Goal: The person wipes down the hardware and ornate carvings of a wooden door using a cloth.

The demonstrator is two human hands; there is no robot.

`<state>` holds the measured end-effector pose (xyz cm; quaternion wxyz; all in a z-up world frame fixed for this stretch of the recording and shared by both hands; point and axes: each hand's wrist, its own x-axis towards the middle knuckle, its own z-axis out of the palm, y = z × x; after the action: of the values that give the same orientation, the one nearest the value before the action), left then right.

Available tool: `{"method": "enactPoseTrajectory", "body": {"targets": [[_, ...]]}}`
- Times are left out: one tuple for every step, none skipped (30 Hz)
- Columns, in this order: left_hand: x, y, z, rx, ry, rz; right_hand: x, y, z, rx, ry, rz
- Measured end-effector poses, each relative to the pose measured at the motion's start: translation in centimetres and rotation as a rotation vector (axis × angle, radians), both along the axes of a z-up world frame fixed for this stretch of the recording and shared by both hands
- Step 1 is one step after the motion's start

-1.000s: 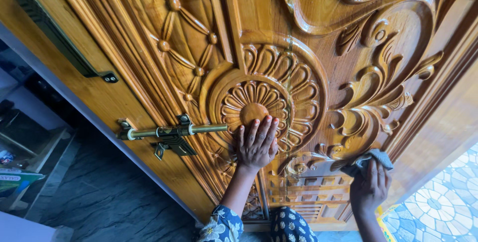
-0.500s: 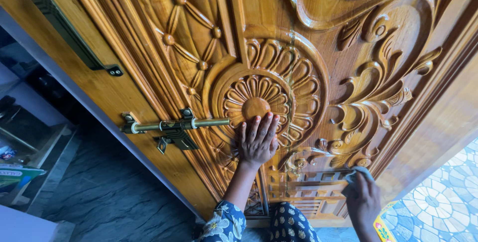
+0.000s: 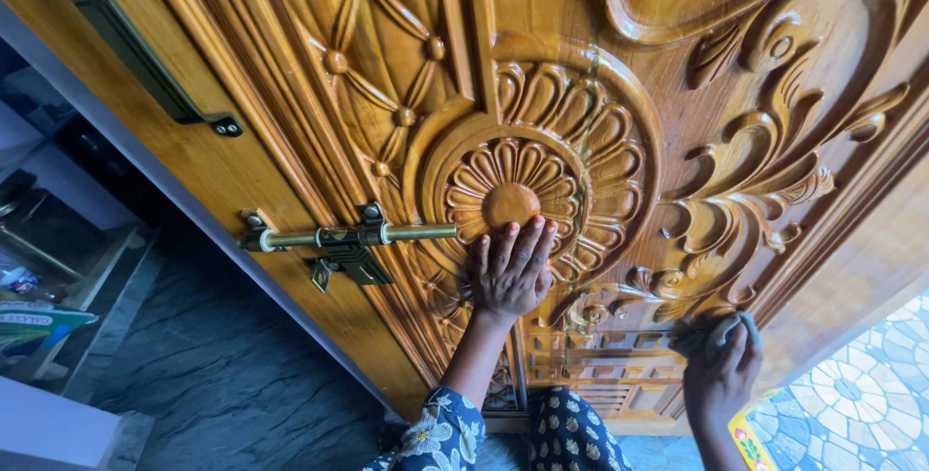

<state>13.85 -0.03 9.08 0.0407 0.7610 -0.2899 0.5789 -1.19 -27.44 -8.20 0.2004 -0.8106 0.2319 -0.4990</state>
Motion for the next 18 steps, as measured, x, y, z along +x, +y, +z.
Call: {"method": "enactPoseTrajectory", "body": {"targets": [[0.0, 0.0, 0.0, -0.002, 0.004, -0.001, 0.2, 0.8, -1.0, 0.05, 0.015, 0.004], [0.1, 0.0, -0.1, -0.004, 0.007, -0.001, 0.3, 1.0, -1.7, 0.1, 0.031, 0.008], [0.0, 0.0, -0.2, -0.004, 0.014, -0.006, 0.1, 1.6, -2.2, 0.111, 0.07, 0.049], [-0.1, -0.1, -0.3, -0.007, 0.015, -0.006, -0.2, 2.7, -2.7, 0.122, 0.109, 0.09], [0.1, -0.1, -0.3, -0.01, 0.012, -0.002, -0.3, 3.7, -2.8, 0.133, 0.143, 0.135], [0.2, -0.2, -0.3, -0.012, 0.008, 0.001, -0.3, 4.2, -2.6, 0.143, 0.129, 0.165], [0.2, -0.1, -0.4, -0.015, 0.009, -0.004, -0.2, 4.6, -2.1, 0.151, 0.116, 0.2], [0.3, -0.2, -0.4, -0.017, 0.01, -0.009, -0.2, 4.9, -1.5, 0.159, 0.103, 0.236], [0.3, -0.2, -0.5, -0.017, 0.01, -0.017, -0.3, 4.9, -0.9, 0.141, 0.075, 0.237], [0.3, 0.0, -0.6, -0.014, 0.016, -0.013, -0.4, 4.7, -0.2, 0.123, 0.047, 0.238], [0.3, -0.1, -0.6, -0.013, 0.019, -0.012, -0.3, 4.4, 0.5, 0.102, 0.016, 0.235], [0.3, -0.1, -0.7, -0.012, 0.021, -0.011, -0.3, 4.0, 1.2, 0.107, -0.025, 0.205], [0.3, -0.1, -0.7, -0.012, 0.016, -0.008, -0.5, 3.1, 1.9, 0.109, -0.067, 0.173], [0.3, 0.0, -0.7, -0.012, 0.011, -0.005, -0.5, 2.4, 2.6, 0.111, -0.109, 0.14], [0.3, -0.1, -0.8, -0.016, 0.01, -0.002, -0.4, 1.8, 3.2, 0.118, -0.132, 0.114], [0.5, -0.2, -0.8, -0.015, 0.014, -0.011, -0.1, 1.3, 3.8, 0.125, -0.156, 0.087], [0.6, 0.0, -0.9, -0.013, 0.021, -0.019, 0.0, 1.0, 4.4, 0.133, -0.176, 0.06], [0.5, -0.1, -1.0, -0.01, 0.029, -0.028, 0.0, 0.9, 5.0, 0.133, -0.178, 0.072]]}}
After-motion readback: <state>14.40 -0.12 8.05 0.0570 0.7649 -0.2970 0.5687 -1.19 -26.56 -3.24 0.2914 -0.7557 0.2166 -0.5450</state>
